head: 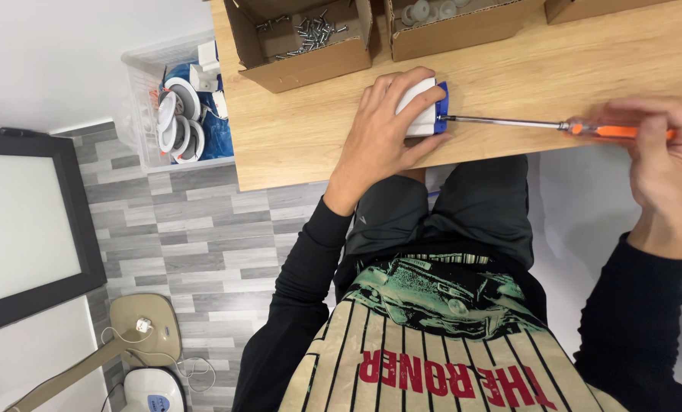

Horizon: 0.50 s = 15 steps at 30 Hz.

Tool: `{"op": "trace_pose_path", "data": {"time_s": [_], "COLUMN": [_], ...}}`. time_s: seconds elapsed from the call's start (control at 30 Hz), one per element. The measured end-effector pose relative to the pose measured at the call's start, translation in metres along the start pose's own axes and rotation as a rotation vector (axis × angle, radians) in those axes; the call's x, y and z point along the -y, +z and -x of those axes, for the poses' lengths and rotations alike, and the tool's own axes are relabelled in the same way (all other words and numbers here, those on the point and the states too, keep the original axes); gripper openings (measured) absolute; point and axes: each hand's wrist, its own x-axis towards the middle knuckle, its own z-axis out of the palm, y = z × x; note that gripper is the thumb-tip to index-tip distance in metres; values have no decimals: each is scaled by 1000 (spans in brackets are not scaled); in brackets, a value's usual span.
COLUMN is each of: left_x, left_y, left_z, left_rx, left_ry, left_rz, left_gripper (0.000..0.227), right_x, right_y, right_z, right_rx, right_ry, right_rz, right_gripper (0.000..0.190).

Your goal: The person assembles white and blue plastic electrical components by hand and with a screwdriver. They pick up parts from a nearby bin, align them, and tighten screws to secure the pieces together on a wooden table.

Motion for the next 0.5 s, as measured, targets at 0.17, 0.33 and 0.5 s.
{"op": "trace_pose_path", "data": {"time_s": [0.17,0.33,0.5], "left_x": [0,1,-5], "left_y": [-2,-2,-8], "left_z": [-1,-1,-2], "left_rx": [-1,5,-13], "left_ry": [-9,7,0], "left_rz": [9,-6,13], "left_gripper": [51,50,51], "right_x": [-11,-32,-26], "right_y": [-5,-19,-18], "right_z": [2,9,10], "right_rx": [-88,-61,-23], "right_ry": [126,28,-59], "right_rz": [-12,-99,-75], "right_gripper": [32,16,32]}}
